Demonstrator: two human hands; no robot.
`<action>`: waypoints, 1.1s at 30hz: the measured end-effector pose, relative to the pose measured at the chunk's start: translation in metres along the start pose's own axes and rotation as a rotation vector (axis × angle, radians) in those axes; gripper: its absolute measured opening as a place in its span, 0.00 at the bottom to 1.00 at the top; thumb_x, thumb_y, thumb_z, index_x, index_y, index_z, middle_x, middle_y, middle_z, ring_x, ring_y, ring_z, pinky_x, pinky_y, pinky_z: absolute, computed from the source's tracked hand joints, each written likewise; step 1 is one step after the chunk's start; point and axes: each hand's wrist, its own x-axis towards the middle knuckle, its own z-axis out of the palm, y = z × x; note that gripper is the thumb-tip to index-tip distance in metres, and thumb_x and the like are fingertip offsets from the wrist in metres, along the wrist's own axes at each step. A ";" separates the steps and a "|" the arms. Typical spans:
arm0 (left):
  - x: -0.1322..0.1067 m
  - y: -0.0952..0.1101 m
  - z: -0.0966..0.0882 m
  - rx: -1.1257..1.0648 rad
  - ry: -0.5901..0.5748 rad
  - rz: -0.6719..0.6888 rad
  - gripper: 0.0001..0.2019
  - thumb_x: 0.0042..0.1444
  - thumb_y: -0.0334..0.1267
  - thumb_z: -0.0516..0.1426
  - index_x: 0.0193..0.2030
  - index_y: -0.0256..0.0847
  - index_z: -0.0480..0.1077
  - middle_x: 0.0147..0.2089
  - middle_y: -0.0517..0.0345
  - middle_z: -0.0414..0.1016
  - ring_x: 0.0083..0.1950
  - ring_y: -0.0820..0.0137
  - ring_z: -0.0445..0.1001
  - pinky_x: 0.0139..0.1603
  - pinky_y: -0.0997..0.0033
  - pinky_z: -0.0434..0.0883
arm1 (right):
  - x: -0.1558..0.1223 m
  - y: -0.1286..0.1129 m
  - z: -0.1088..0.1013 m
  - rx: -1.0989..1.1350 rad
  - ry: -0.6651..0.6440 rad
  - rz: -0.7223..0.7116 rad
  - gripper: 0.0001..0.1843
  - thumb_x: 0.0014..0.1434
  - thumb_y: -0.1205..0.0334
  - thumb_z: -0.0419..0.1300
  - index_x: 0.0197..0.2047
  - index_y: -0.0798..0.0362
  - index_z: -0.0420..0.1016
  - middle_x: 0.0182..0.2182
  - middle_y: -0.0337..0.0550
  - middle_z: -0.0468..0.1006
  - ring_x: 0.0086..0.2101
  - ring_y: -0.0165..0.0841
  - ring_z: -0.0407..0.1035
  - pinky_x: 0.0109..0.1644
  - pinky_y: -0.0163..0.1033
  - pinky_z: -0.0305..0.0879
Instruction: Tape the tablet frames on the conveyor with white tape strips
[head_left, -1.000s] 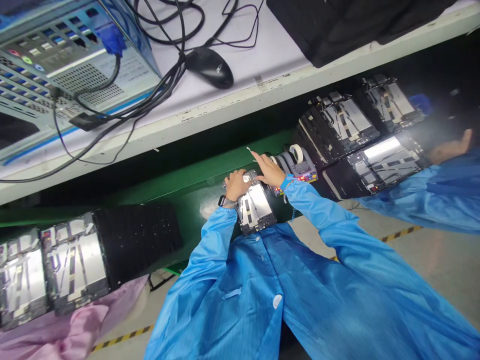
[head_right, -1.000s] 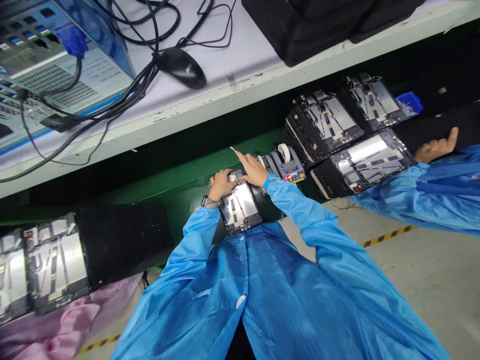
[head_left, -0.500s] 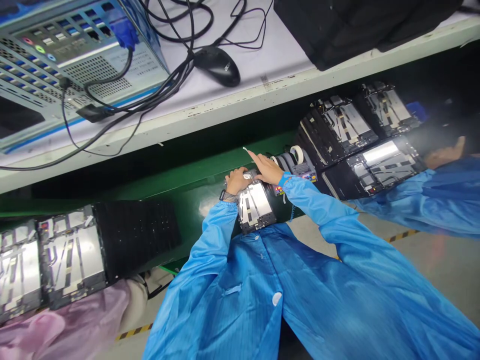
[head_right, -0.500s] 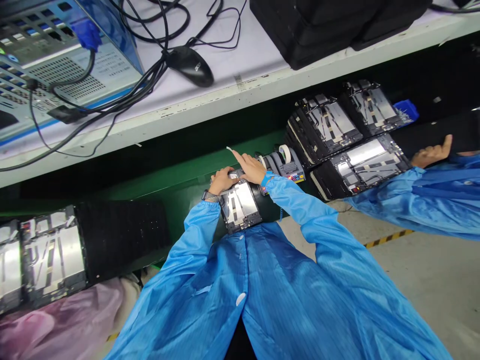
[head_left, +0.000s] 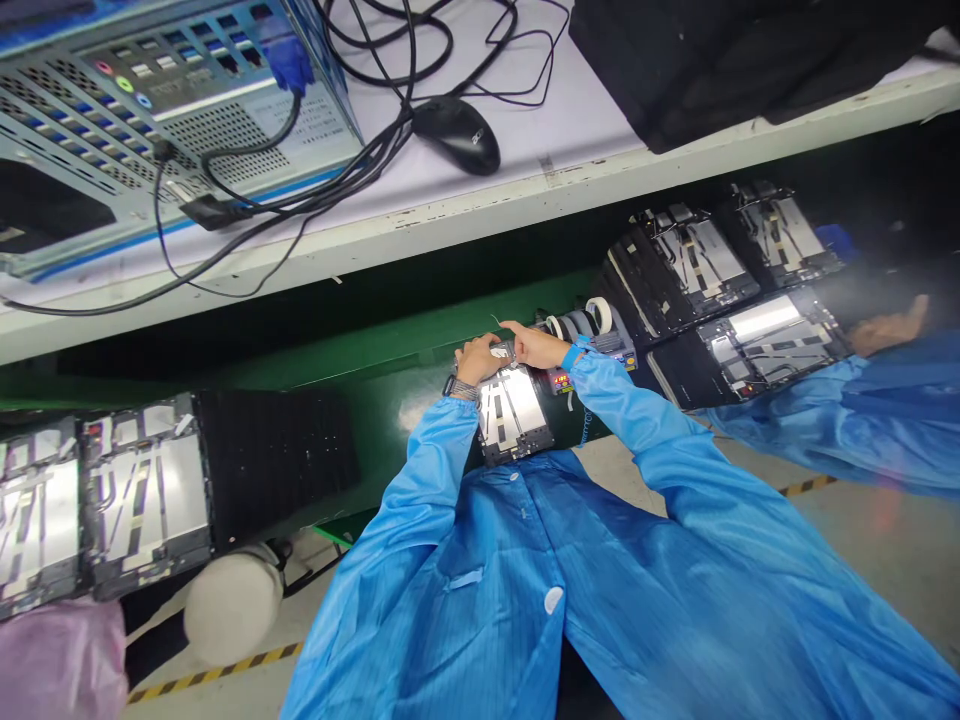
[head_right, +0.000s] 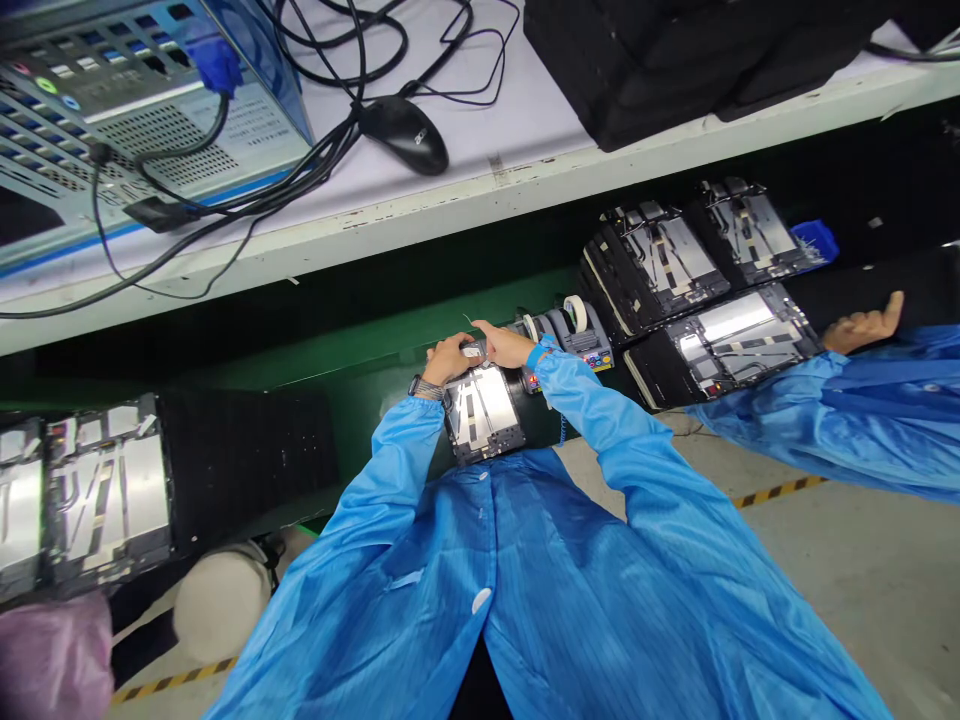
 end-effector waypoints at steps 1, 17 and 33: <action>0.000 0.000 0.000 0.001 0.002 0.001 0.25 0.54 0.54 0.65 0.59 0.54 0.72 0.62 0.54 0.76 0.66 0.52 0.68 0.63 0.52 0.60 | 0.002 -0.002 0.001 -0.028 -0.006 0.006 0.51 0.53 0.77 0.61 0.77 0.53 0.47 0.31 0.34 0.80 0.31 0.31 0.72 0.36 0.31 0.64; 0.002 -0.003 0.004 0.007 0.017 0.013 0.27 0.54 0.56 0.64 0.60 0.53 0.71 0.63 0.51 0.75 0.66 0.51 0.68 0.63 0.51 0.60 | 0.001 -0.025 0.010 -0.389 0.037 0.073 0.55 0.59 0.70 0.65 0.80 0.53 0.37 0.41 0.49 0.84 0.41 0.44 0.78 0.44 0.41 0.68; 0.002 -0.006 0.005 -0.025 0.022 0.034 0.26 0.54 0.56 0.66 0.58 0.52 0.72 0.60 0.49 0.76 0.64 0.49 0.68 0.62 0.50 0.60 | -0.015 0.036 0.011 0.012 0.535 0.188 0.60 0.55 0.51 0.71 0.80 0.49 0.40 0.41 0.43 0.75 0.40 0.40 0.71 0.48 0.45 0.68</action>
